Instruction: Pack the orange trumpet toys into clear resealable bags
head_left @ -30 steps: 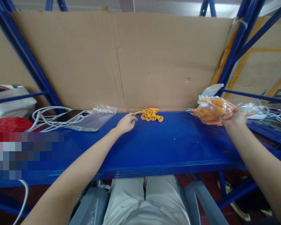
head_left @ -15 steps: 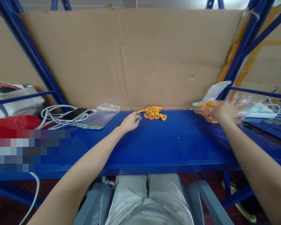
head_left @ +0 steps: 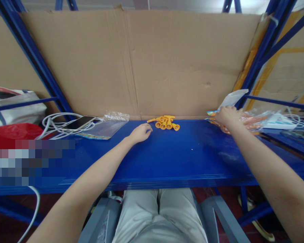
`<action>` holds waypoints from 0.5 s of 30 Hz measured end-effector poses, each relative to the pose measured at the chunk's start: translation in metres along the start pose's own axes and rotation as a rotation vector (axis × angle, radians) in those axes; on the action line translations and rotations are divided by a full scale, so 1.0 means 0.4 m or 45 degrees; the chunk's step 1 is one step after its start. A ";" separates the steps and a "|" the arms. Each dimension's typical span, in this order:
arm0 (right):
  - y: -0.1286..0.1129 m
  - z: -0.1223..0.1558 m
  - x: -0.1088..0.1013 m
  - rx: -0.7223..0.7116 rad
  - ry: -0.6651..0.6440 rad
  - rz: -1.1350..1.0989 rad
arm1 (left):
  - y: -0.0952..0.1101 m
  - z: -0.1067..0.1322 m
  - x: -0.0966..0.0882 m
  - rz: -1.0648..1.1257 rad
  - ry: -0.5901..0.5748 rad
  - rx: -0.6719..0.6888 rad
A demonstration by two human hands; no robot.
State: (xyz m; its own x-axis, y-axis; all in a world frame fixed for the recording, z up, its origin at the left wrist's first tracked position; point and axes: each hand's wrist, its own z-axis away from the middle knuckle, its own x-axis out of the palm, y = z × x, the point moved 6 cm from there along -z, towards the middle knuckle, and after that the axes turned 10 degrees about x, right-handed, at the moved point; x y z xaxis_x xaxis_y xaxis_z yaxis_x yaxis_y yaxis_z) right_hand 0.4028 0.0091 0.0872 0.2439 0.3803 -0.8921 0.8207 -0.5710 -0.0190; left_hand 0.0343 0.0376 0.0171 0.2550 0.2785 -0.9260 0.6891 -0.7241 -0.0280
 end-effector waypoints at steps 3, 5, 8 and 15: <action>-0.126 0.053 -0.007 -0.157 -0.084 -0.125 | -0.012 0.007 -0.004 -0.053 -0.076 -0.107; -0.214 0.087 -0.003 -0.311 -0.176 -0.188 | -0.031 0.018 -0.011 -0.131 -0.129 -0.239; -0.328 0.135 0.008 -0.545 -0.313 -0.242 | -0.071 0.044 -0.031 -0.274 -0.182 -0.495; -0.519 0.213 0.005 -0.887 -0.325 -0.297 | -0.191 0.138 -0.058 -0.314 -0.229 -1.141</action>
State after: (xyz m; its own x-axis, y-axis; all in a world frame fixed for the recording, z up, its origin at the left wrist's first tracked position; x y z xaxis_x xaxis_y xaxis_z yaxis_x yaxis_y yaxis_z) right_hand 0.1888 0.0663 0.0508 -0.0324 0.2068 -0.9778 0.9922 0.1243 -0.0066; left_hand -0.0617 0.0517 0.0200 -0.0247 0.2032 -0.9788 0.9931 0.1176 -0.0007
